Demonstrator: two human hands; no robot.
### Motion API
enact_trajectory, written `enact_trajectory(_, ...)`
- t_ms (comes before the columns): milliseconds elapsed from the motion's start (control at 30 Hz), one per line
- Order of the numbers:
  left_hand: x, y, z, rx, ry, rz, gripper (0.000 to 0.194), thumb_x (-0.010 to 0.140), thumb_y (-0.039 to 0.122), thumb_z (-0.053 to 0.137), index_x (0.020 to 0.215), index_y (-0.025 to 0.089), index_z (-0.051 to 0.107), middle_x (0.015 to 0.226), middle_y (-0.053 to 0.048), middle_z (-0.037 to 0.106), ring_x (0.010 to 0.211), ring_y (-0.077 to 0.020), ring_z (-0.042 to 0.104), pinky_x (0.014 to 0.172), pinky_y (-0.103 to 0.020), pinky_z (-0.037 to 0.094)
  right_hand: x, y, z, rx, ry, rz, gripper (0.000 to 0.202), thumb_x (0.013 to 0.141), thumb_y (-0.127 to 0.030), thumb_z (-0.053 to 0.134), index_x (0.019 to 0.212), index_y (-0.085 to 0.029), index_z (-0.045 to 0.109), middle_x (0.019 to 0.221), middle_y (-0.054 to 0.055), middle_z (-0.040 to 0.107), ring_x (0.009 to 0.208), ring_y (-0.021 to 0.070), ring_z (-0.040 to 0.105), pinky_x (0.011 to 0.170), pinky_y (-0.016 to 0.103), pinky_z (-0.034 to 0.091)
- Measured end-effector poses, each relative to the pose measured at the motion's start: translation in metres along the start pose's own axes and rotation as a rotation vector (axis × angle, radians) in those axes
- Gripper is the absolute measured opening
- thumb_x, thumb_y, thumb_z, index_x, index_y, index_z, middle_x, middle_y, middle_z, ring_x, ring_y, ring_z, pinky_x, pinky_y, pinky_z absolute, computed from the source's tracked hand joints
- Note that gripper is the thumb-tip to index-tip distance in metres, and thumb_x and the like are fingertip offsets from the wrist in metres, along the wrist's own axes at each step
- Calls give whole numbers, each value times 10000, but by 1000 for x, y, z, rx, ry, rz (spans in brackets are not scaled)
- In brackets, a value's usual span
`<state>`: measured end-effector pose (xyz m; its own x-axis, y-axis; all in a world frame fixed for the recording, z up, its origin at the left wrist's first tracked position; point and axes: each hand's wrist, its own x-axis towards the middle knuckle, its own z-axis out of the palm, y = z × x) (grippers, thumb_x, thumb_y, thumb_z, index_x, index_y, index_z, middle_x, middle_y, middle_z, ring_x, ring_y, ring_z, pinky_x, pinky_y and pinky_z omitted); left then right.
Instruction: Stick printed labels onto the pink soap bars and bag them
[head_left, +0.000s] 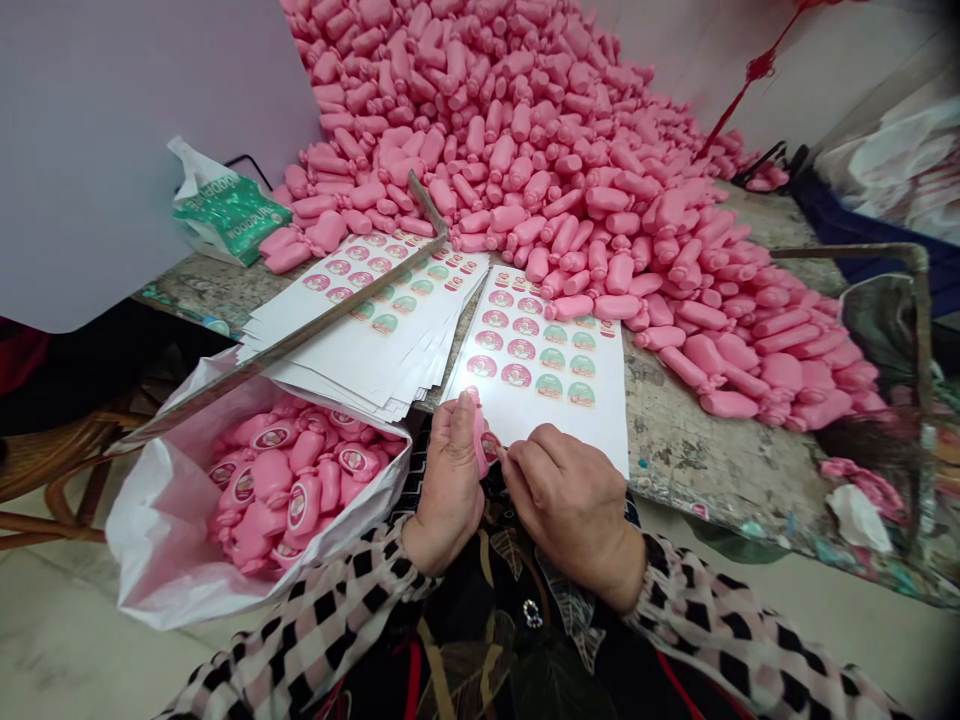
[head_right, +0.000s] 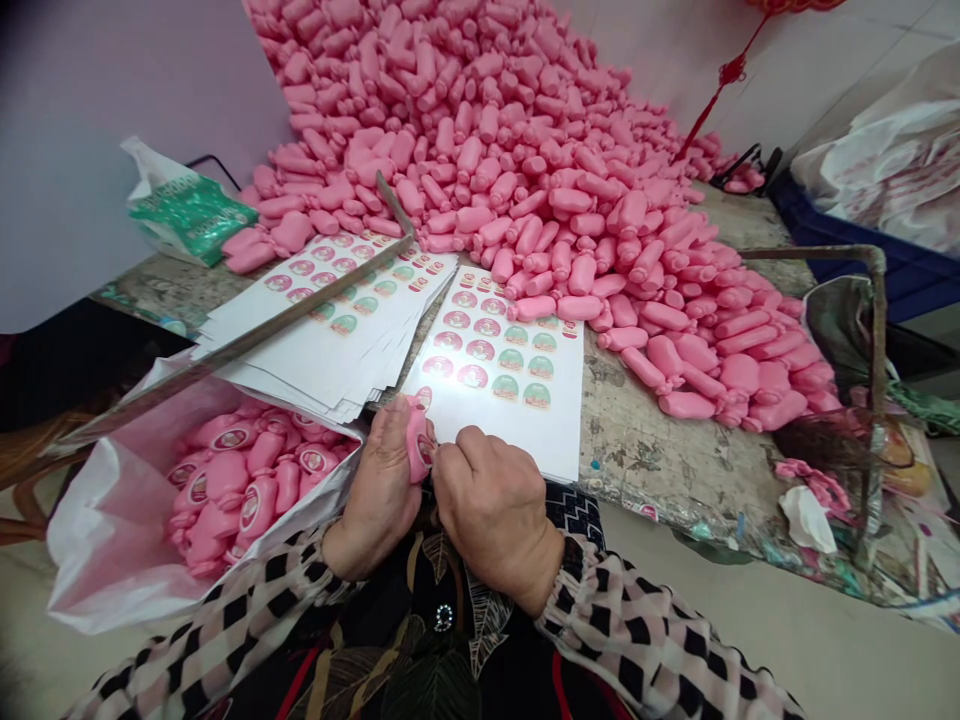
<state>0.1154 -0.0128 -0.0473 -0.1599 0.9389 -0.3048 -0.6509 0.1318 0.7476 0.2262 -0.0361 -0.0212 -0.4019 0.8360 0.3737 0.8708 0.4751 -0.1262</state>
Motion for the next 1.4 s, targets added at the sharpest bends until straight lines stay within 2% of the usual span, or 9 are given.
enact_trajectory(400, 3, 2, -3, -3, 30, 11, 279, 826, 466, 552, 875, 196, 505, 698, 44, 480, 551, -59, 446, 501, -165, 402, 0, 0, -3, 38, -11, 2, 212, 894, -237, 474, 714, -200, 579, 702, 27, 551, 640, 150, 466, 600, 312, 297)
enact_trajectory(667, 7, 3, -7, -100, -16, -26, 328, 834, 520, 507, 858, 193, 483, 647, 36, 482, 536, -82, 469, 526, -202, 433, -2, 2, -4, 135, -9, 75, 210, 897, -266, 484, 741, -191, 601, 711, 23, 568, 657, 140, 502, 608, 297, 323)
enact_trajectory(967, 19, 6, -16, -139, 77, -35, 347, 809, 529, 534, 870, 191, 486, 627, 22, 514, 531, -104, 490, 512, -225, 453, -1, 7, -4, 202, 6, 137, 194, 885, -275, 512, 735, -188, 599, 705, 16, 561, 655, 130, 514, 603, 280, 330)
enact_trajectory(1100, 25, 14, -21, -127, 139, -128, 337, 783, 511, 578, 863, 197, 486, 598, 26, 513, 499, -99, 492, 483, -201, 434, 0, 12, -7, 297, 1, 230, 175, 879, -286, 524, 749, -193, 593, 709, 12, 556, 643, 125, 511, 605, 273, 345)
enact_trajectory(1267, 21, 18, -24, -102, -5, -279, 271, 798, 447, 589, 856, 191, 522, 642, 6, 557, 542, -101, 527, 512, -205, 459, 1, 19, -6, 513, 46, 313, 140, 856, -287, 566, 753, -199, 599, 716, 6, 569, 658, 123, 519, 623, 266, 376)
enact_trajectory(1400, 13, 18, -29, -32, -132, -322, 282, 814, 434, 573, 922, 175, 547, 701, -11, 578, 578, -101, 540, 539, -212, 463, 1, 26, -5, 688, 107, 421, 149, 830, -298, 601, 718, -200, 598, 700, -4, 561, 647, 120, 508, 611, 261, 389)
